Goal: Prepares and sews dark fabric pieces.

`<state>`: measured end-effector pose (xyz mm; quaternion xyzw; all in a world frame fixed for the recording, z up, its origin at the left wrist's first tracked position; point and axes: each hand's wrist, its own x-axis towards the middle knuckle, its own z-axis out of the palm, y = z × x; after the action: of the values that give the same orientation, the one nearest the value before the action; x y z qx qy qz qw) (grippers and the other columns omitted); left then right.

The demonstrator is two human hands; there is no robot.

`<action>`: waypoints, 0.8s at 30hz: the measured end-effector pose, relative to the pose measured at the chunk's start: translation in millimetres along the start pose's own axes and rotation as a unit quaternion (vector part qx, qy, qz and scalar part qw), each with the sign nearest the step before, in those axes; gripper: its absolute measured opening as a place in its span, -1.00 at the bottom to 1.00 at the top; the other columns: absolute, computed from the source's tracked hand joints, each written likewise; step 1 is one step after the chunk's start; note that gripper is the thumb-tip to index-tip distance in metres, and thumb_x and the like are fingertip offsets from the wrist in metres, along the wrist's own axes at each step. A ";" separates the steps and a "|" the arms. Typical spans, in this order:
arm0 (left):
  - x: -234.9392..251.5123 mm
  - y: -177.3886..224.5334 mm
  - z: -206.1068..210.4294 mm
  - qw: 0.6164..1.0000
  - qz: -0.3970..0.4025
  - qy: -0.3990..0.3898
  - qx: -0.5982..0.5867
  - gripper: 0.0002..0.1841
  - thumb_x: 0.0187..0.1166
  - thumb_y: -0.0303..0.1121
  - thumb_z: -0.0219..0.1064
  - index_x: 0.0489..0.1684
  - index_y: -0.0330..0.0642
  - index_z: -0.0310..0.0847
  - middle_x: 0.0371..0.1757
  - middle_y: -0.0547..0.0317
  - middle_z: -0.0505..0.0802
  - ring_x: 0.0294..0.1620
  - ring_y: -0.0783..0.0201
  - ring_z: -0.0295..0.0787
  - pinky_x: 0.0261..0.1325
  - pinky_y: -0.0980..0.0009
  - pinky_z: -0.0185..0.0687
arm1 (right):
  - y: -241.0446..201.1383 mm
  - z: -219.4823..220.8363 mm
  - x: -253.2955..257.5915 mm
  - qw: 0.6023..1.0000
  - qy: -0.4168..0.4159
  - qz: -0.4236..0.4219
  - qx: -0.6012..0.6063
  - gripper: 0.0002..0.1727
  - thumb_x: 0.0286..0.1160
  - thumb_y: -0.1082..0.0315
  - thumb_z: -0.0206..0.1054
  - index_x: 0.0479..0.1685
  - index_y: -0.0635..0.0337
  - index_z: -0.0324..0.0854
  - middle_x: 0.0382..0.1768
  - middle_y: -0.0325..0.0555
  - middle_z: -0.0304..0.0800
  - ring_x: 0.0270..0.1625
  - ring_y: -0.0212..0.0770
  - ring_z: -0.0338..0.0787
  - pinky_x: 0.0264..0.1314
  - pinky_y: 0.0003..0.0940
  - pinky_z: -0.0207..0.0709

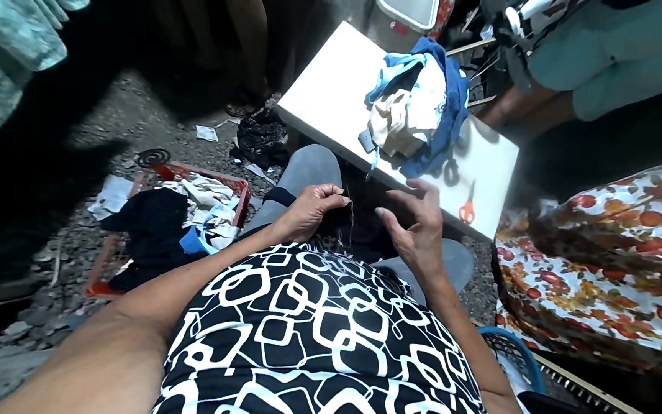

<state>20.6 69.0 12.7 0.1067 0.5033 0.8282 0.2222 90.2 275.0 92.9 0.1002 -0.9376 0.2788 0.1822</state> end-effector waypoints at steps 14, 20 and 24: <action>-1.7 4.0 3.7 0.972 0.144 -0.056 0.179 -0.92 0.50 -0.49 0.41 -0.40 -0.19 0.70 -0.06 0.19 0.78 0.05 0.40 0.71 0.09 0.48 0.65 | -3.5 34.8 13.5 0.983 -0.016 -0.046 0.179 -0.97 0.34 0.54 0.49 -0.31 0.31 0.81 -0.12 0.01 0.68 0.02 -0.25 0.69 0.12 -0.45 0.62; 0.2 -4.1 -0.2 0.966 0.123 0.009 0.229 -0.93 0.54 -0.45 0.38 -0.33 -0.21 0.72 -0.14 0.20 0.80 -0.07 0.45 0.72 0.05 0.46 0.66 | -14.9 -2.7 27.8 0.918 0.015 -0.039 0.393 -0.86 0.69 0.50 0.17 -0.10 0.24 0.65 -0.18 -0.09 0.87 -0.07 -0.14 0.89 0.11 -0.08 0.81; 3.0 -1.4 -12.2 0.960 0.134 0.118 0.216 -0.92 0.59 -0.43 0.37 -0.26 -0.22 0.74 -0.27 0.22 0.82 -0.23 0.45 0.74 -0.06 0.46 0.67 | -23.3 -73.2 14.1 0.905 0.059 0.003 0.422 -0.89 0.80 0.26 0.15 0.05 -0.19 0.56 -0.37 -0.46 0.75 -0.51 -0.46 0.68 -0.48 -0.51 0.64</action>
<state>13.5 61.4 5.6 0.1204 0.6741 0.7285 0.0205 105.0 295.5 166.8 0.1480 -0.7203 0.6542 0.1767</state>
